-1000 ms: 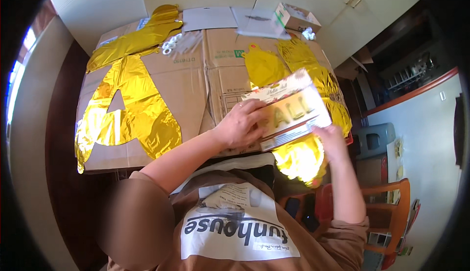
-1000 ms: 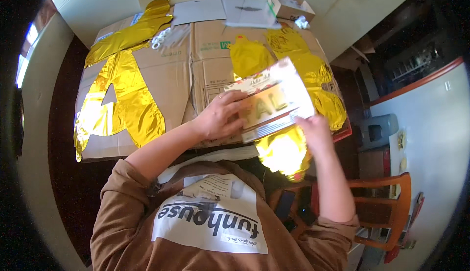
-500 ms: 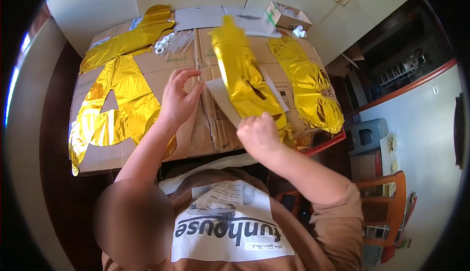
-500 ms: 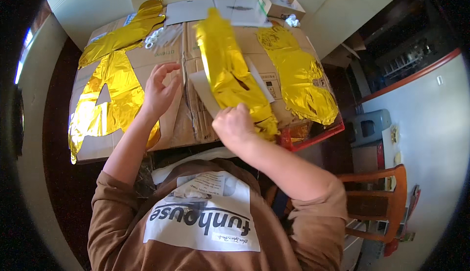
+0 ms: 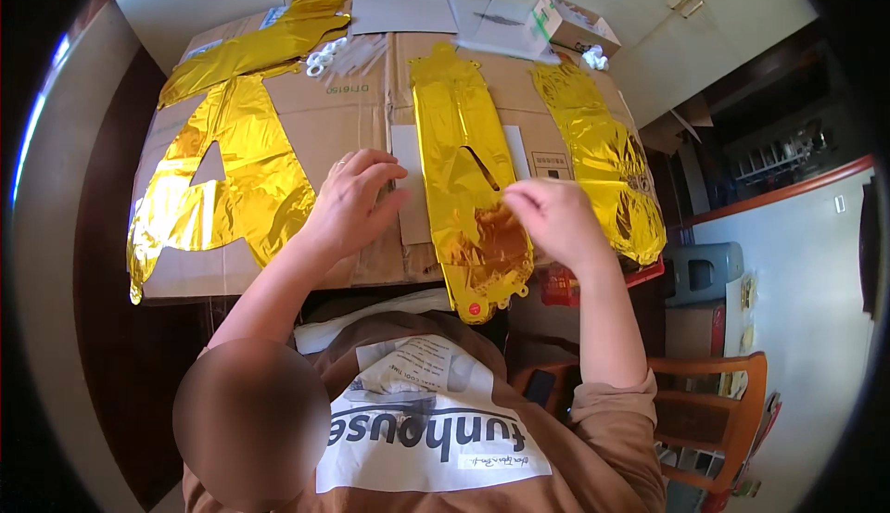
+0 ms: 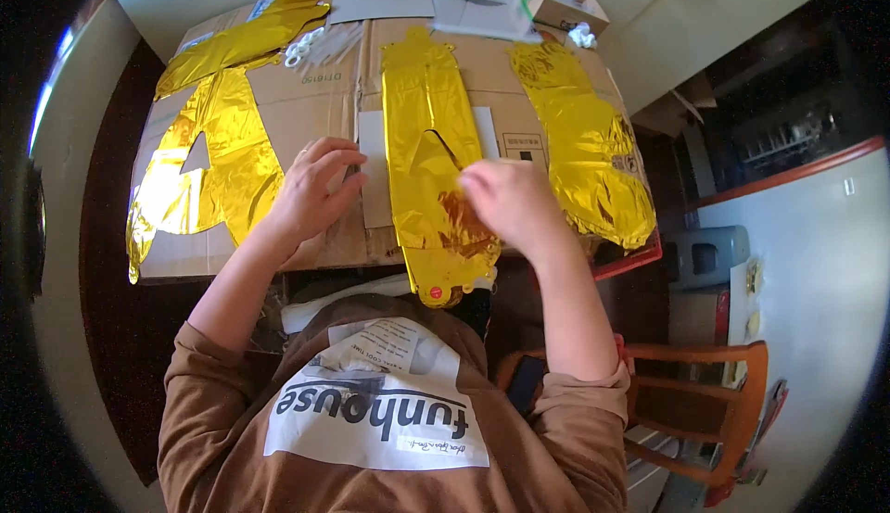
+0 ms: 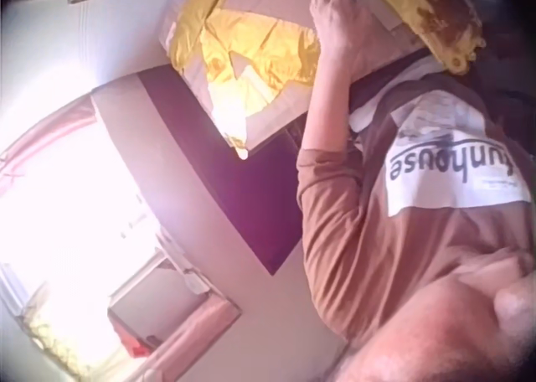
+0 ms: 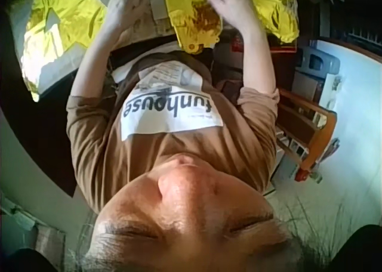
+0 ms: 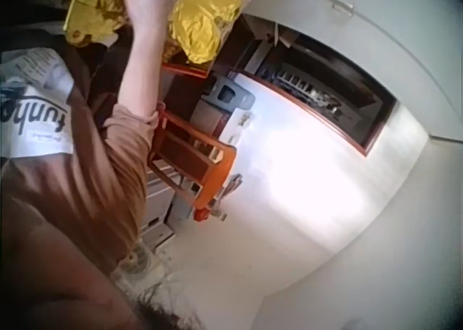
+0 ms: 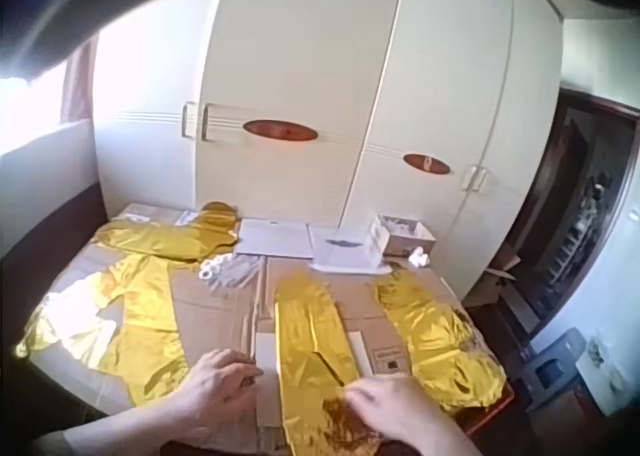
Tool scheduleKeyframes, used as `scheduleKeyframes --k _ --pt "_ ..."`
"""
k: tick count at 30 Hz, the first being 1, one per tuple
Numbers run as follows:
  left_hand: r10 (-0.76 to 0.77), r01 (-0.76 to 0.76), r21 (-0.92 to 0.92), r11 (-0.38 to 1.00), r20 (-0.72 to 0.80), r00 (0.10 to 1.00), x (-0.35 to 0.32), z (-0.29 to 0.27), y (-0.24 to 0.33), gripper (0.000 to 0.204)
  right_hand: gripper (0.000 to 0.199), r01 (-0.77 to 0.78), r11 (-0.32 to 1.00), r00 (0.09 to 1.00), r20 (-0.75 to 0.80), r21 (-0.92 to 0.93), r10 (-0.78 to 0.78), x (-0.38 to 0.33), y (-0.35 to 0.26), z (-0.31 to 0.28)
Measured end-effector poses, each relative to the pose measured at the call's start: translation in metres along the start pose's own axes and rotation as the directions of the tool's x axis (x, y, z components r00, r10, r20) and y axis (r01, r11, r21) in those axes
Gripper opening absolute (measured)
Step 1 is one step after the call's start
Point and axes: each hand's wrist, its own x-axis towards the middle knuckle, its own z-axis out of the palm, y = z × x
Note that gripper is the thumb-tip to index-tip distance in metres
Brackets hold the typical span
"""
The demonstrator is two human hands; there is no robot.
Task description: Folding large gold foil balloons and placing them into cardboard sleeves.
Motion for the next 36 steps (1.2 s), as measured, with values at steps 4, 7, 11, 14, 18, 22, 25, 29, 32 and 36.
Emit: scheduleKeyframes --k 4,7,11,14,18,22,25,29,32,36 --pt "0.168 -0.168 0.029 0.985 0.02 0.986 0.016 0.016 0.002 0.025 0.037 0.129 0.964 0.976 -0.144 -0.231 -0.165 -0.01 0.082 0.027" --pt "0.243 -0.244 0.037 0.969 0.04 0.969 0.017 0.026 -0.004 0.026 0.045 0.193 0.913 0.973 -0.048 -0.359 -0.224 -0.019 0.086 0.042" --pt "0.306 -0.309 0.037 0.95 0.078 0.949 0.013 0.026 -0.002 0.031 0.043 0.207 0.912 0.967 -0.065 -0.354 -0.245 -0.035 0.082 0.06" --pt "0.28 -0.285 0.012 0.959 0.14 0.95 0.003 0.024 -0.001 0.035 0.044 0.21 0.924 0.967 -0.072 -0.321 -0.245 -0.044 0.079 0.062" --pt "0.243 -0.246 0.01 0.969 0.14 0.96 -0.006 0.026 0.006 0.038 0.044 0.214 0.925 0.969 -0.053 -0.315 -0.242 -0.051 0.079 0.058" --pt "0.242 -0.252 0.038 0.967 0.178 0.954 -0.015 0.029 0.015 0.047 0.044 0.227 0.922 0.969 -0.021 -0.313 -0.246 -0.065 0.082 0.051" --pt "0.245 -0.272 0.107 0.956 0.214 0.946 -0.024 0.03 0.026 0.054 0.047 0.233 0.922 0.97 0.012 -0.309 -0.241 -0.079 0.084 0.049" --pt "0.235 -0.279 0.175 0.944 0.236 0.943 -0.031 0.034 0.037 0.06 0.053 0.255 0.916 0.966 0.047 -0.309 -0.253 -0.088 0.087 0.044" --pt "0.226 -0.272 0.192 0.943 0.23 0.946 -0.033 0.037 0.039 0.061 0.057 0.283 0.897 0.958 0.057 -0.339 -0.281 -0.091 0.091 0.044" --pt "0.219 -0.252 0.129 0.959 0.223 0.95 -0.037 0.04 0.044 0.063 0.06 0.317 0.861 0.945 0.054 -0.398 -0.323 -0.092 0.096 0.046"
